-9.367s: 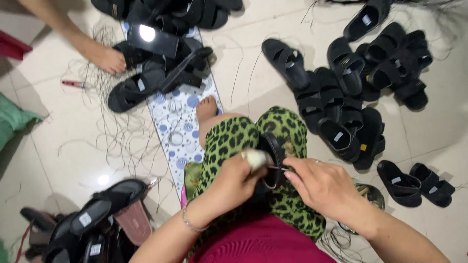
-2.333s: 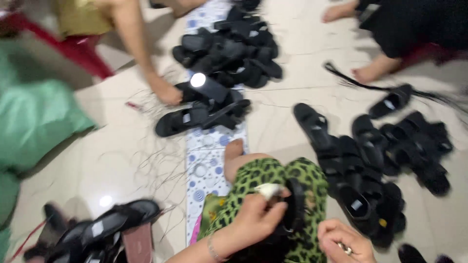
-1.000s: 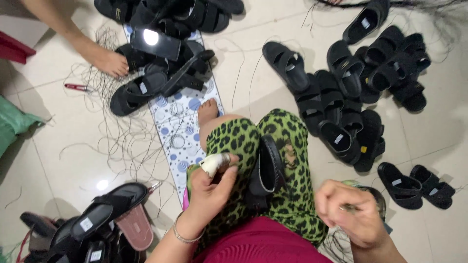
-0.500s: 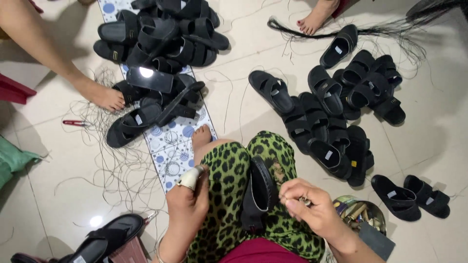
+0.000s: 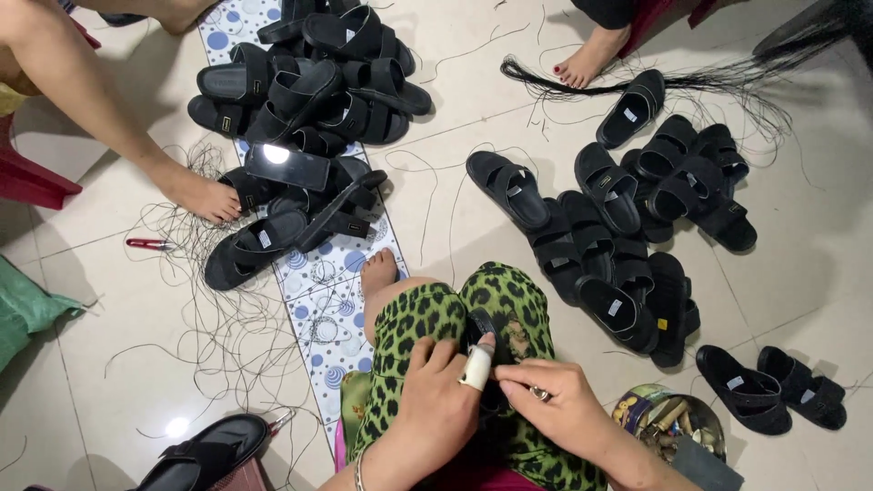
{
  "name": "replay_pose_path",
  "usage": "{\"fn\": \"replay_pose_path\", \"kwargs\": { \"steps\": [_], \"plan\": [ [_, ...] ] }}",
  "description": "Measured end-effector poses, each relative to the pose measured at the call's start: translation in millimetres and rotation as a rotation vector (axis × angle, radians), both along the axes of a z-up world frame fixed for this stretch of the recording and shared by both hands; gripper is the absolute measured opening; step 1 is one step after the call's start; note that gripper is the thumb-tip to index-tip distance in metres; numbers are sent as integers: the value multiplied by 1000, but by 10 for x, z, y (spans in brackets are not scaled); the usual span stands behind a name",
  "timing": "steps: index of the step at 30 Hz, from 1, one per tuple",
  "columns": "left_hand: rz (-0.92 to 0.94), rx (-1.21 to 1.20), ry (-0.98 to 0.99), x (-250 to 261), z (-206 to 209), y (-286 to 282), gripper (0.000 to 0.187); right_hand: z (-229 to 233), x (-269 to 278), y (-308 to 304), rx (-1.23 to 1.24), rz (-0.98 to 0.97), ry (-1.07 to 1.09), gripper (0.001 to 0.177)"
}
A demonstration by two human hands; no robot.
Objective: Hand-stitching the upper part of a black sandal to its sole using a needle and thread.
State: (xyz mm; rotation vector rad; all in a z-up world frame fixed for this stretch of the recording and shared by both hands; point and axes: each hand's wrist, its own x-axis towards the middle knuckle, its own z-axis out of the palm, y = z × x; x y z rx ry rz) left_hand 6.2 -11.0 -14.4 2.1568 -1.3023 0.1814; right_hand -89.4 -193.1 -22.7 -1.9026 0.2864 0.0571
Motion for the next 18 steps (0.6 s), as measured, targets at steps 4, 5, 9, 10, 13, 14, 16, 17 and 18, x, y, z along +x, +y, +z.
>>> {"fn": "replay_pose_path", "kwargs": {
  "steps": [4,5,9,10,13,14,16,17,18],
  "plan": [
    [16,-143,510,-16,-15,70,38,103,34,163,-296,-20,-209,23],
    [75,-290,818,-44,15,104,26,139,30,211,-397,15,-308,23],
    [34,-481,1348,-146,-70,201,27,-94,67,229,-532,44,-439,15],
    [32,-520,1461,-193,-140,217,29,-160,64,200,-621,34,-509,17],
    [158,-436,1390,-132,-216,301,28,-462,91,-450,-711,-202,-551,23],
    [281,-315,1205,-91,-223,338,26,-578,103,-760,-706,-424,-516,27],
    [294,25,1153,16,-248,598,24,-899,-110,-2049,-878,-520,-481,18],
    [293,363,1077,69,-268,732,47,-1055,-397,-2610,-1048,-617,-449,10],
    [303,368,1096,68,-299,802,47,-1004,-491,-2758,-1043,-599,-435,10]
  ]
}}
